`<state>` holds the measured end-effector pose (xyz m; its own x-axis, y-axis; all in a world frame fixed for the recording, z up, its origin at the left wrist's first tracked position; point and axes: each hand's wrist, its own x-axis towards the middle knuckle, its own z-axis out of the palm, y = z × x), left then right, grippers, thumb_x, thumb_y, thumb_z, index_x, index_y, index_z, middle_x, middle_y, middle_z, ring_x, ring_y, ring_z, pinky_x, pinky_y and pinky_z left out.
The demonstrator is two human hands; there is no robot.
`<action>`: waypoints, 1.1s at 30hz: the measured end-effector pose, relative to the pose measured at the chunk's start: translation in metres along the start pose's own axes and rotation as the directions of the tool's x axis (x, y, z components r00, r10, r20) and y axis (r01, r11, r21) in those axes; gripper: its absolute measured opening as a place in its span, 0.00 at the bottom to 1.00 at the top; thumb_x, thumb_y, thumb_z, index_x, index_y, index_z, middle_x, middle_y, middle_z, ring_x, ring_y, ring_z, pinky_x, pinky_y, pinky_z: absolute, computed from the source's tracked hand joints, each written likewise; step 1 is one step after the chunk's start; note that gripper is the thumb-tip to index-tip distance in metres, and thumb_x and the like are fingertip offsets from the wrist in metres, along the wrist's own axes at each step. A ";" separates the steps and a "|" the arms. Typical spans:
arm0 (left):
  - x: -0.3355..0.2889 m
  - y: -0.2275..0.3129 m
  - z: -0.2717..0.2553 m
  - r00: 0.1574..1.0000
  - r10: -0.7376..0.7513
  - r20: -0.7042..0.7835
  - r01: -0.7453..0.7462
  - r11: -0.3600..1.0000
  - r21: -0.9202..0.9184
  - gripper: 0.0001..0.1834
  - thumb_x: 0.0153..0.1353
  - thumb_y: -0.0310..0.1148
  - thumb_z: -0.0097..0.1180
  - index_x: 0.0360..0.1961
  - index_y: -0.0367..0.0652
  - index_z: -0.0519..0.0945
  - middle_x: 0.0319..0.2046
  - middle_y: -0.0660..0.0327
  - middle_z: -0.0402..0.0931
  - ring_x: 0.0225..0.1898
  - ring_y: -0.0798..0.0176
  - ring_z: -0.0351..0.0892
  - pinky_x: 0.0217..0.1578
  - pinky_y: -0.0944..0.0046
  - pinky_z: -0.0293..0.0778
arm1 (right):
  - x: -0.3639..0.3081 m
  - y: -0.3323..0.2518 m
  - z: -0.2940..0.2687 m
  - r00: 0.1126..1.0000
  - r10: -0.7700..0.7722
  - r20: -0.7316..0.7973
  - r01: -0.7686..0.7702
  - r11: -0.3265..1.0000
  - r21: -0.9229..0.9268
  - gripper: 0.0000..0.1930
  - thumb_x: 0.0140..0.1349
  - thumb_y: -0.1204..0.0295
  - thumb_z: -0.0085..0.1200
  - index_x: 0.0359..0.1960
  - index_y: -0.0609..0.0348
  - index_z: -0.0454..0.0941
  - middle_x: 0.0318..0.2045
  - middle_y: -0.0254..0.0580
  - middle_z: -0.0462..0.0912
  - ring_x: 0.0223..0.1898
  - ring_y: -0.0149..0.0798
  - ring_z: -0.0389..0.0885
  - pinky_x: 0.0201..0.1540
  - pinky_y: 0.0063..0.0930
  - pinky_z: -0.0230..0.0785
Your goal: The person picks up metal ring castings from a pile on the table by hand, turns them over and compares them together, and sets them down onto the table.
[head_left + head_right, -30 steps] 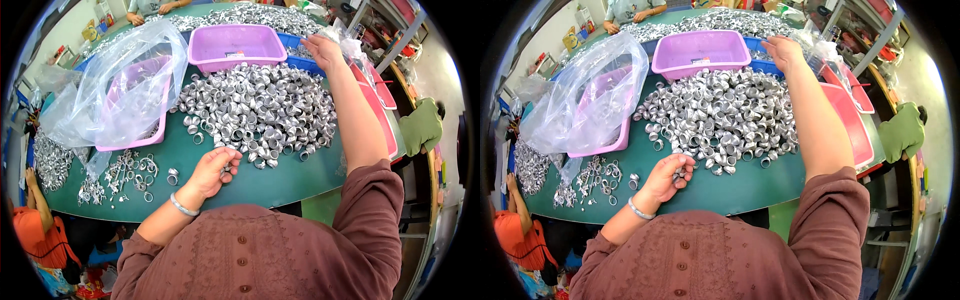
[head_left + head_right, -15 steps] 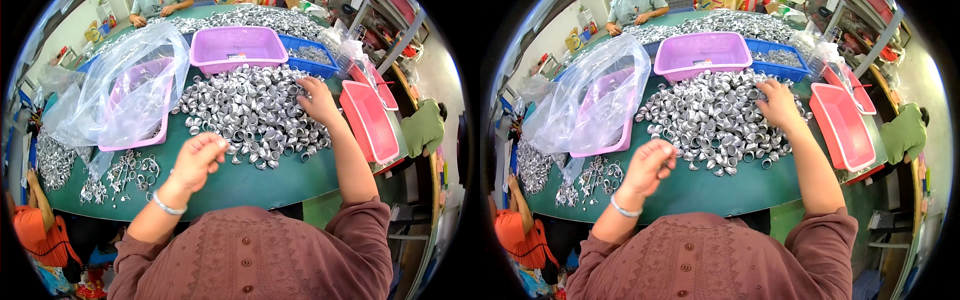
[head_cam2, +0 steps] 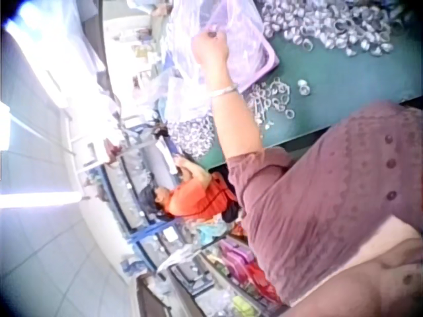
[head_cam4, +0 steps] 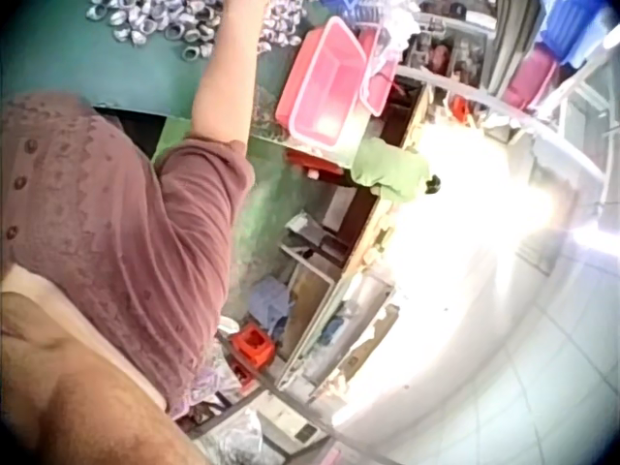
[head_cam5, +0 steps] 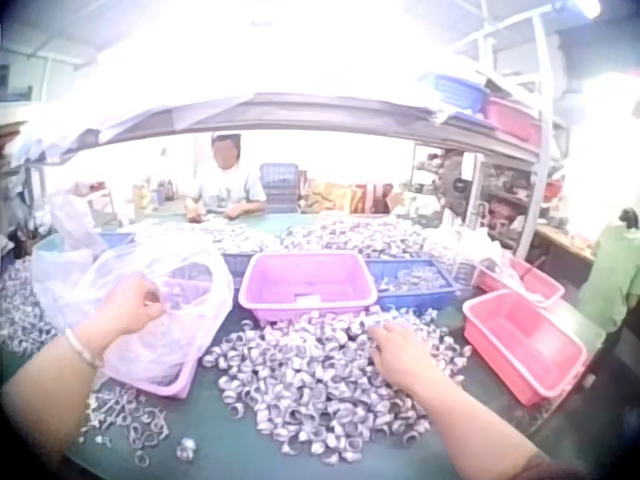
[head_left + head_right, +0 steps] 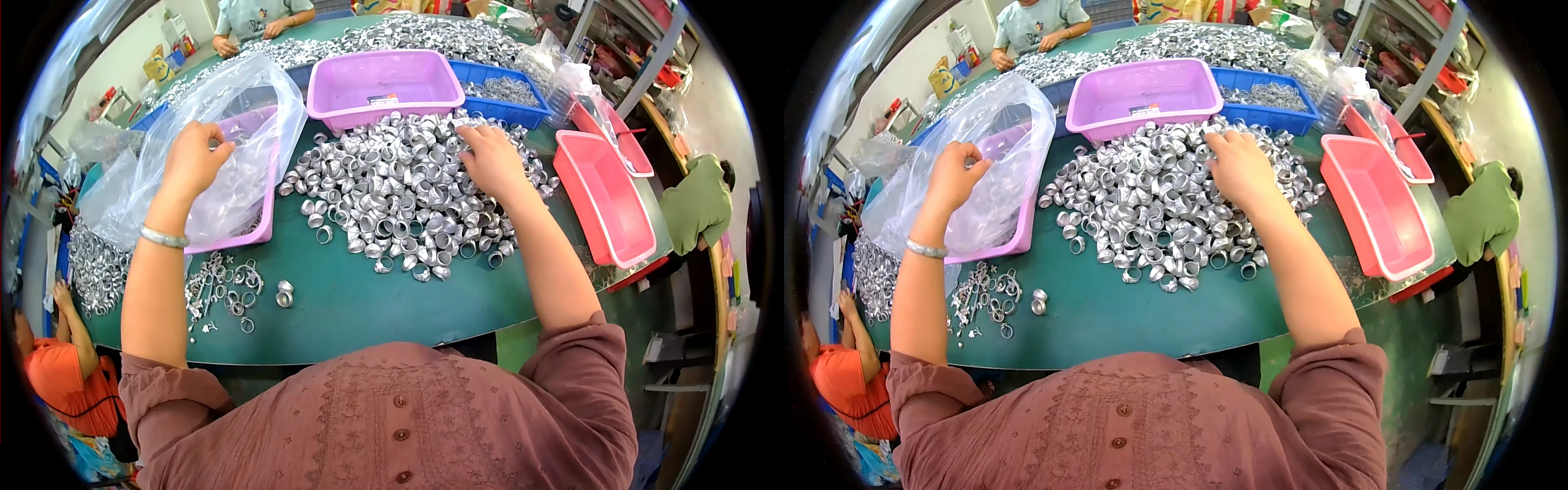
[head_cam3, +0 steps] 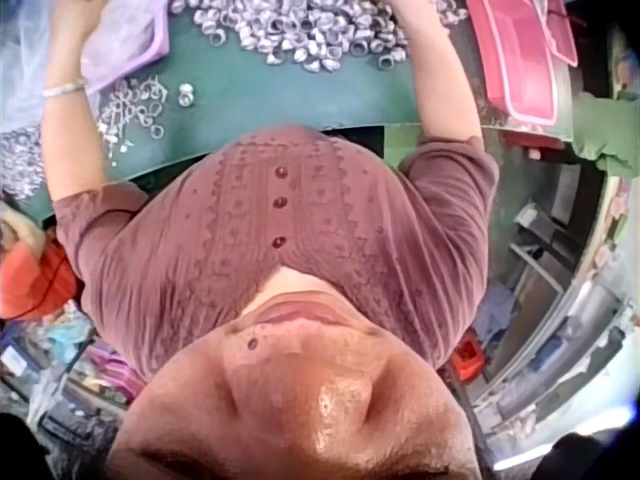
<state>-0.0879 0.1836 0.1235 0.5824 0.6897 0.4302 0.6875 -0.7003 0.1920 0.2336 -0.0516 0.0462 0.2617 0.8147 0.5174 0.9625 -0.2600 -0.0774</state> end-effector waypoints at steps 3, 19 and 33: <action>0.005 0.002 -0.002 0.984 -0.011 0.178 -0.019 0.986 0.166 0.14 0.45 0.37 0.60 0.30 0.38 0.77 0.34 0.49 0.72 0.37 0.48 0.72 0.39 0.57 0.68 | 0.003 0.006 0.004 1.000 0.006 0.017 -0.006 1.000 -0.009 0.13 0.48 0.70 0.54 0.38 0.53 0.75 0.33 0.42 0.74 0.39 0.48 0.72 0.42 0.36 0.66; -0.066 0.109 0.010 0.860 0.424 -0.285 -0.502 0.802 -0.323 0.11 0.46 0.26 0.57 0.34 0.38 0.77 0.31 0.55 0.71 0.32 0.56 0.73 0.33 0.63 0.70 | -0.008 0.005 0.001 0.986 -0.020 -0.166 0.077 0.935 0.345 0.04 0.48 0.76 0.53 0.27 0.59 0.75 0.25 0.42 0.72 0.33 0.45 0.73 0.35 0.34 0.66; -0.118 0.152 0.104 0.955 0.159 0.250 0.267 -0.097 -0.959 0.19 0.56 0.25 0.51 0.51 0.40 0.68 0.33 0.65 0.71 0.30 0.74 0.70 0.28 0.75 0.69 | -0.056 -0.081 0.011 0.960 0.044 0.276 -0.279 0.183 0.943 0.04 0.55 0.77 0.51 0.32 0.61 0.74 0.29 0.34 0.75 0.27 0.31 0.73 0.30 0.24 0.67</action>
<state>-0.0068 0.0146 0.0097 0.7741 0.5933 0.2209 -0.3269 0.0758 0.9420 0.1420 -0.0702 0.0144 0.3130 0.9139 0.2585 0.1703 0.2138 -0.9619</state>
